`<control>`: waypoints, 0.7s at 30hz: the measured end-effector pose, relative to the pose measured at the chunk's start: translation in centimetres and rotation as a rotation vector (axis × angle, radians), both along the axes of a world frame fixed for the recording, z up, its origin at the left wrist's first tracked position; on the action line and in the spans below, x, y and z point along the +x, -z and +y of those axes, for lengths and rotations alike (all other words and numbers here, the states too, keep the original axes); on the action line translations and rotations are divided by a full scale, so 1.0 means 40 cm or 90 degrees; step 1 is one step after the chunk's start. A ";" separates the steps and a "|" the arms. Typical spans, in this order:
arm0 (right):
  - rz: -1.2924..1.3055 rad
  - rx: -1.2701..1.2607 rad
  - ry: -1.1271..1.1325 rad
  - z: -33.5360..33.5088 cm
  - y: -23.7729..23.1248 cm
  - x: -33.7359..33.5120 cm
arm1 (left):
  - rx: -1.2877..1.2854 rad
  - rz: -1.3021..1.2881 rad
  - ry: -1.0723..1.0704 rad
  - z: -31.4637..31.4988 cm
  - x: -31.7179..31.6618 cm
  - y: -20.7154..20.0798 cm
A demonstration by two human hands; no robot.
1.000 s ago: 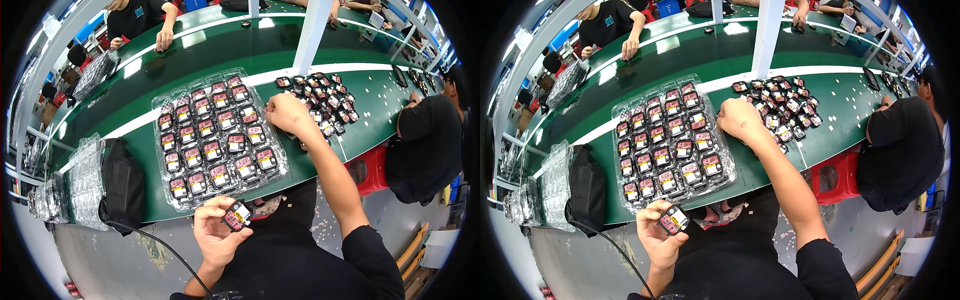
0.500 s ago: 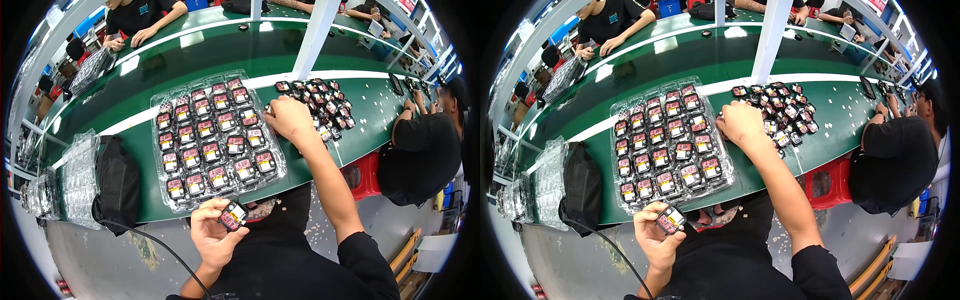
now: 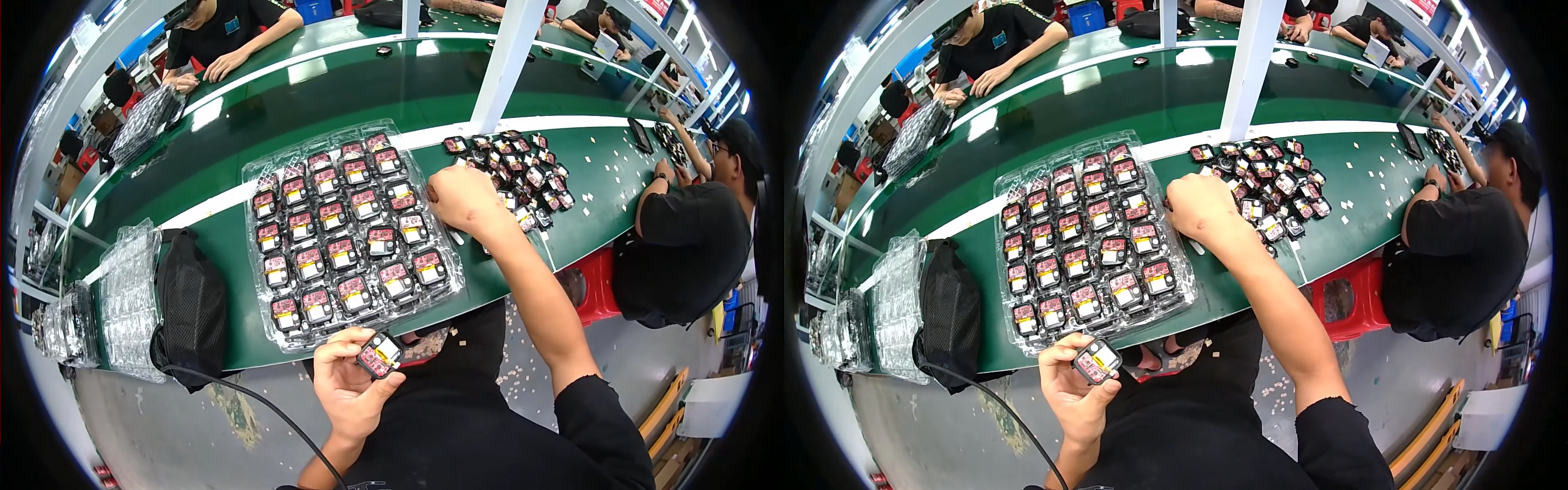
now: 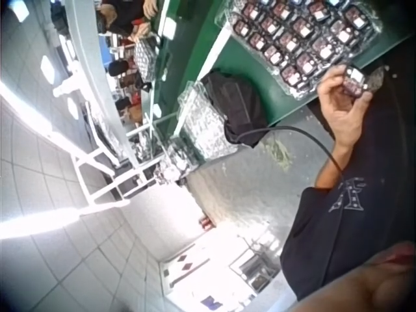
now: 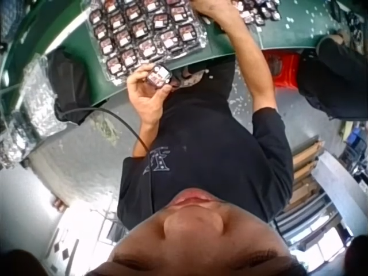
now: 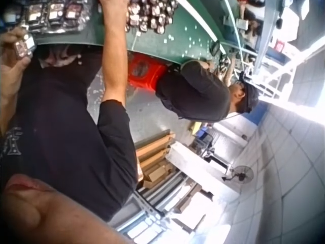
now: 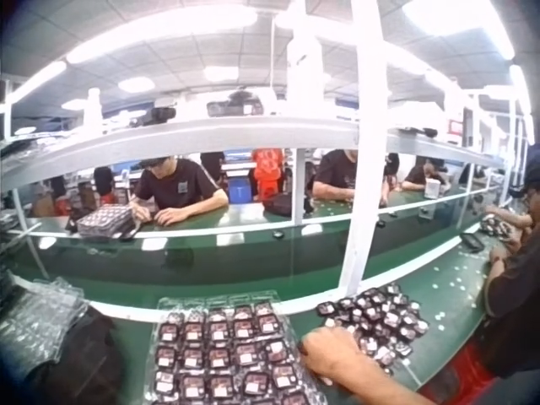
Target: Assembling small electronic game cartridge components on an industrial production line using tweezers.
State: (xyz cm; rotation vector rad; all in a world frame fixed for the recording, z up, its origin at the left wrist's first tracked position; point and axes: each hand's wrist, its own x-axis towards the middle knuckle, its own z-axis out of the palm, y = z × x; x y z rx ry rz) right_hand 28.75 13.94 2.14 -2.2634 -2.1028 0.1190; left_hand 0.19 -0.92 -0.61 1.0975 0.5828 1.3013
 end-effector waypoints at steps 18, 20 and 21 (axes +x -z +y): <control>0.208 0.212 0.128 -0.012 0.019 0.018 | -0.016 -0.050 0.002 0.001 -0.009 -0.001; 0.395 0.338 0.144 -0.006 0.023 0.034 | -0.007 -0.046 -0.001 0.003 -0.011 0.004; 0.492 0.388 0.159 -0.009 0.019 0.035 | 0.002 -0.040 -0.006 0.003 -0.013 0.005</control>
